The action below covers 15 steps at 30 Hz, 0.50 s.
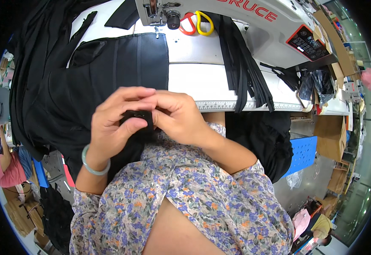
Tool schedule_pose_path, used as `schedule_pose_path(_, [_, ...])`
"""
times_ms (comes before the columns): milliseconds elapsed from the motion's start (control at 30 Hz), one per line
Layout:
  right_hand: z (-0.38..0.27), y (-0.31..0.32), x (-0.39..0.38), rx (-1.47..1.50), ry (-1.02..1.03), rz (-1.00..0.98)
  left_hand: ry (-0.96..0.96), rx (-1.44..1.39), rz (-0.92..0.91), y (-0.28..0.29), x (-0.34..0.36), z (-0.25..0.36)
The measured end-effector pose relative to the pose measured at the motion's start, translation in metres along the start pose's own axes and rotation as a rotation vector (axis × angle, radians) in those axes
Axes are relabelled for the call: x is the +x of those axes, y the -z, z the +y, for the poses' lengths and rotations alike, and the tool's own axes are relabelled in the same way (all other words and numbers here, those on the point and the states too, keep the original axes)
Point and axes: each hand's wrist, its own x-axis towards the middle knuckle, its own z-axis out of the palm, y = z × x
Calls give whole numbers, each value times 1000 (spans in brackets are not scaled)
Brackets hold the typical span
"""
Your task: Sewing zippers onto black garments using an industrial sewing machine.
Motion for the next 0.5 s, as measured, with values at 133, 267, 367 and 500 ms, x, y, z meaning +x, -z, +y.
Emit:
schedule_pose_path(133, [-20, 4, 16, -364, 315, -109, 129, -248, 29, 21, 12, 17])
schedule_pose_path(267, [-19, 0, 41, -587, 646, -13, 281, -652, 112, 42, 30, 23])
schedule_pose_path(367, [-1, -6, 46, -668, 806, -227, 197, -574, 345, 105, 67, 13])
schedule_pose_path(500, [28, -12, 24, -885, 815, -384, 55, -411, 648, 176, 109, -32])
